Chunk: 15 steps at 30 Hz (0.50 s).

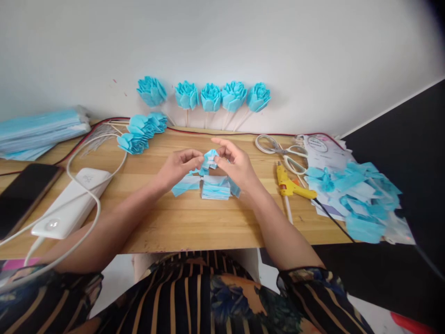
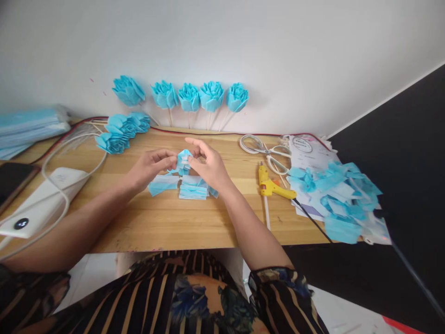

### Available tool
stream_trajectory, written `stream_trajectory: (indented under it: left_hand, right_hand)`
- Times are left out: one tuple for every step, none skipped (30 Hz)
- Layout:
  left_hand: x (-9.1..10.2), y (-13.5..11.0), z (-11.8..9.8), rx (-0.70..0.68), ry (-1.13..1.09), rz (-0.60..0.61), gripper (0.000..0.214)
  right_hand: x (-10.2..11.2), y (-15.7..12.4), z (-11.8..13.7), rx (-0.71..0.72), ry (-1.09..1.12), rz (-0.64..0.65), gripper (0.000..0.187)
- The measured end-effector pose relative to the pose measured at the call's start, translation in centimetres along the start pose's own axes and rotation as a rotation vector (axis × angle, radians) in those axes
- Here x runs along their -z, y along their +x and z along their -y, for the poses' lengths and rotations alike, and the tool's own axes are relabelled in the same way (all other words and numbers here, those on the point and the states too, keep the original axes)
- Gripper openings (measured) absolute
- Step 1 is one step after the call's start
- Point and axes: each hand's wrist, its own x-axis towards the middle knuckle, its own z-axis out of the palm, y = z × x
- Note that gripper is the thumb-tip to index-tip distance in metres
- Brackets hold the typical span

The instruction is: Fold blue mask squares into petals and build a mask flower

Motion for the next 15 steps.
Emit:
stream_trajectory:
  left_hand:
    - [-0.10,-0.02,0.06,0.015,0.005,0.006,0.028]
    - [-0.19,-0.02,0.16,0.022,0.009,0.008,0.026]
    - [-0.28,-0.01,0.28,0.022,0.011,0.008,0.025]
    - [-0.34,0.02,0.40,0.017,0.011,0.001,0.024]
    - [-0.37,0.07,0.50,0.011,0.005,-0.012,0.024]
    - [-0.38,0.11,0.57,0.004,-0.005,-0.029,0.024]
    - [-0.37,0.16,0.61,-0.002,-0.017,-0.045,0.024]
    - [-0.36,0.19,0.63,-0.008,-0.028,-0.058,0.023]
    - [-0.34,0.21,0.63,-0.011,-0.036,-0.066,0.023]
    - [-0.34,0.23,0.62,-0.011,-0.042,-0.068,0.023]
    - [-0.35,0.23,0.62,-0.009,-0.047,-0.064,0.023]
    - [-0.37,0.22,0.63,-0.006,-0.052,-0.058,0.023]
    - [-0.40,0.21,0.66,-0.004,-0.056,-0.054,0.024]
    - [-0.43,0.19,0.70,-0.002,-0.059,-0.051,0.024]
    - [-0.46,0.18,0.74,0.000,-0.062,-0.049,0.024]
  right_hand:
    - [-0.02,-0.01,0.01,-0.002,0.007,0.001,0.049]
    - [-0.06,-0.02,0.02,-0.006,0.017,0.004,0.049]
    - [-0.11,-0.04,0.04,-0.014,0.033,0.011,0.049]
    - [-0.17,-0.07,0.03,-0.022,0.052,0.024,0.050]
    - [-0.23,-0.08,0.01,-0.030,0.071,0.040,0.051]
    - [-0.29,-0.10,-0.05,-0.036,0.083,0.058,0.053]
    - [-0.35,-0.11,-0.14,-0.041,0.088,0.073,0.055]
    - [-0.42,-0.11,-0.25,-0.043,0.084,0.083,0.058]
    - [-0.50,-0.12,-0.37,-0.042,0.075,0.087,0.060]
    - [-0.57,-0.12,-0.49,-0.039,0.065,0.086,0.061]
    - [-0.65,-0.12,-0.60,-0.036,0.056,0.082,0.062]
    - [-0.72,-0.13,-0.68,-0.033,0.052,0.075,0.062]
    - [-0.77,-0.13,-0.72,-0.030,0.052,0.069,0.062]
    - [-0.82,-0.14,-0.73,-0.030,0.056,0.063,0.063]
    - [-0.85,-0.15,-0.70,-0.031,0.064,0.058,0.063]
